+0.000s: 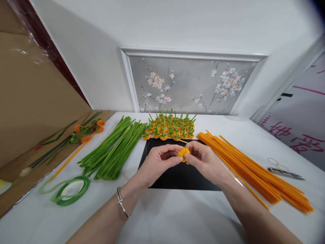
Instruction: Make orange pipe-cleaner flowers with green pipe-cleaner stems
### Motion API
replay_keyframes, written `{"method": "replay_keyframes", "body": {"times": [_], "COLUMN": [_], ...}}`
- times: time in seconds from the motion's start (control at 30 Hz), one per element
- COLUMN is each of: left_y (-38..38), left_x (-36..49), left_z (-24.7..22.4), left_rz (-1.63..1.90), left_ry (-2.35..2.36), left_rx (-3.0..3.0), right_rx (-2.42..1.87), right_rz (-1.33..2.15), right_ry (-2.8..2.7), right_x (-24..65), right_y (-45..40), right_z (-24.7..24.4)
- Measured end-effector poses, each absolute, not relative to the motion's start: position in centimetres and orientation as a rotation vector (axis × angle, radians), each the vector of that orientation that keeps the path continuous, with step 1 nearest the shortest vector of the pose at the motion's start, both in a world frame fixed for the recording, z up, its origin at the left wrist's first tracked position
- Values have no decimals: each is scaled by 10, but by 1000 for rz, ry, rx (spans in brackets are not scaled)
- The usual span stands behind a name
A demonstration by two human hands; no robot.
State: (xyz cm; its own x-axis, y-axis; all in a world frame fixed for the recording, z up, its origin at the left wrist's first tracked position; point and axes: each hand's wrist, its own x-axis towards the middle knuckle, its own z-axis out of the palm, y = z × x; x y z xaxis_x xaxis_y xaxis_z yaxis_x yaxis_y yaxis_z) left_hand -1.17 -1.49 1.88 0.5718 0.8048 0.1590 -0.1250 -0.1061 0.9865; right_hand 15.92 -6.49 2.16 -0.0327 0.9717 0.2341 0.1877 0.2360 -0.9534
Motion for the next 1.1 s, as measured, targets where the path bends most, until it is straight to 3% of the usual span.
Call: {"method": "replay_keyframes", "body": {"times": [0.37, 0.67, 0.87, 1.1], "left_y": [-13, -17, -17, -14], "left_x": [-11, -6, -8, -15], "left_z": [10, 18, 20, 27], "left_rz": [778, 904, 943, 968], "left_ry": [610, 711, 727, 690], "left_rx": [989, 1584, 1325, 1154], "right_rx": [-1105, -1376, -1163, -1242], "right_rz": [1121, 727, 1009, 574], "right_ry": [-1393, -1523, -1439, -1670], "right_x": [155, 149, 165, 189], "right_y": [-66, -64, -67, -56], "right_z": [23, 9, 30, 16]}}
